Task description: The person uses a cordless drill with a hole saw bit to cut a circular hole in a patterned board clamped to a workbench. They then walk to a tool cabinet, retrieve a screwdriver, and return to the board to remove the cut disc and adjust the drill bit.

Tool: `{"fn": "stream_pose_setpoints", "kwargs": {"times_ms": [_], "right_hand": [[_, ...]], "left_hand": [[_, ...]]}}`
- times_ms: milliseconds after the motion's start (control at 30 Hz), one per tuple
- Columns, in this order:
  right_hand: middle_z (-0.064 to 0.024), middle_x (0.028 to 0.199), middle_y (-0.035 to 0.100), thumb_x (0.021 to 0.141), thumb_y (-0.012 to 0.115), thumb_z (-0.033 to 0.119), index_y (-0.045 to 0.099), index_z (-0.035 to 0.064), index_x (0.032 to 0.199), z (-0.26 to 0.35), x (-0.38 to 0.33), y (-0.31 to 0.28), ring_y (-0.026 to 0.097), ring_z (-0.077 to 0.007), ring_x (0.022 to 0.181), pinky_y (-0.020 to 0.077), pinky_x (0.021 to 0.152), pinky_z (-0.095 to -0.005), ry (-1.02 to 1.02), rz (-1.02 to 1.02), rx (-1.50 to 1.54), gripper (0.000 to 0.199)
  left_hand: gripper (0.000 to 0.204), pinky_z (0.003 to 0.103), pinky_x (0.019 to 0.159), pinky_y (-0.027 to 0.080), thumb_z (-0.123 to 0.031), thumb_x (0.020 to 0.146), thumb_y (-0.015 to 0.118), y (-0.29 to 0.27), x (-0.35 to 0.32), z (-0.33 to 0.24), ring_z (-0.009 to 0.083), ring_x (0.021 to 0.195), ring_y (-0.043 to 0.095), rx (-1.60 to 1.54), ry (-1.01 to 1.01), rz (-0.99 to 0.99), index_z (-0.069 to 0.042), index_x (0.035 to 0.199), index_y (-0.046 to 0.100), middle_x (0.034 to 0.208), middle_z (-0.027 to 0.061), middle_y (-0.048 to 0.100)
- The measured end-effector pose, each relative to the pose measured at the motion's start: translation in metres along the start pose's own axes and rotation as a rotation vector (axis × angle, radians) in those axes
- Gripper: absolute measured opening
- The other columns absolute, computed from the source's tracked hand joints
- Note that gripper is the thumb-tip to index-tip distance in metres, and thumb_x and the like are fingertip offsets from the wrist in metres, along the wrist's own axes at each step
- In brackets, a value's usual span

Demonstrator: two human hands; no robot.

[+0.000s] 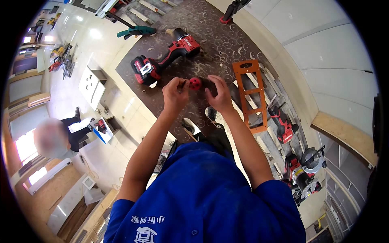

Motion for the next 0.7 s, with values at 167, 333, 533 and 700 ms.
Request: {"fn": "stream_pose_setpoints", "kwargs": {"times_ms": [167,333,533,700], "right_hand": [[-0.0149,0.111,0.063,0.080,0.069,0.000,0.061,0.0004,0.113,-0.008,-0.016,-0.006,0.063,-0.0308,0.099,0.0520,0.086,-0.0367,0.084,-0.069,0.072,0.034],[-0.0109,0.086,0.065,0.084,0.067,0.002,0.062,0.0003,0.103,-0.007,-0.053,-0.016,0.064,-0.0194,0.070,0.0505,0.063,-0.0310,0.189,-0.083,0.113,0.020],[-0.0125,0.093,0.067,0.083,0.073,0.015,0.062,0.0007,0.109,-0.023,-0.120,0.003,0.063,-0.0225,0.071,0.0505,0.064,-0.0328,0.458,0.090,0.158,0.032],[-0.0160,0.103,0.069,0.086,0.075,0.029,0.058,-0.0007,0.119,-0.031,-0.144,0.038,0.069,-0.0267,0.080,0.0546,0.073,-0.0359,0.663,0.281,0.308,0.047]], "left_hand": [[0.005,0.027,0.067,0.053,-0.001,0.088,0.071,0.000,-0.003,0.004,0.0146,0.072,0.068,-0.026,0.039,-0.046,0.001,0.089,0.067,0.080,0.0106,0.070],[0.004,0.026,0.066,0.052,0.000,0.088,0.070,0.002,-0.003,0.002,0.0130,0.070,0.066,-0.024,0.069,-0.052,0.001,0.089,0.067,0.079,0.0096,0.069],[0.006,0.029,0.065,0.052,0.002,0.085,0.070,0.002,-0.002,-0.007,0.0197,0.070,0.066,0.015,0.141,-0.062,-0.002,0.088,0.066,0.081,0.0106,0.069],[0.004,0.022,0.063,0.047,0.004,0.086,0.067,0.002,-0.007,-0.006,0.0055,0.068,0.057,-0.028,0.109,-0.106,0.000,0.088,0.066,0.077,0.0042,0.066]]}}
Point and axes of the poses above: each hand's wrist, its own x-axis towards the middle knuckle, its own y-axis out of the palm, z = x × y, the point moved 10 cm from there along x, towards the middle knuckle
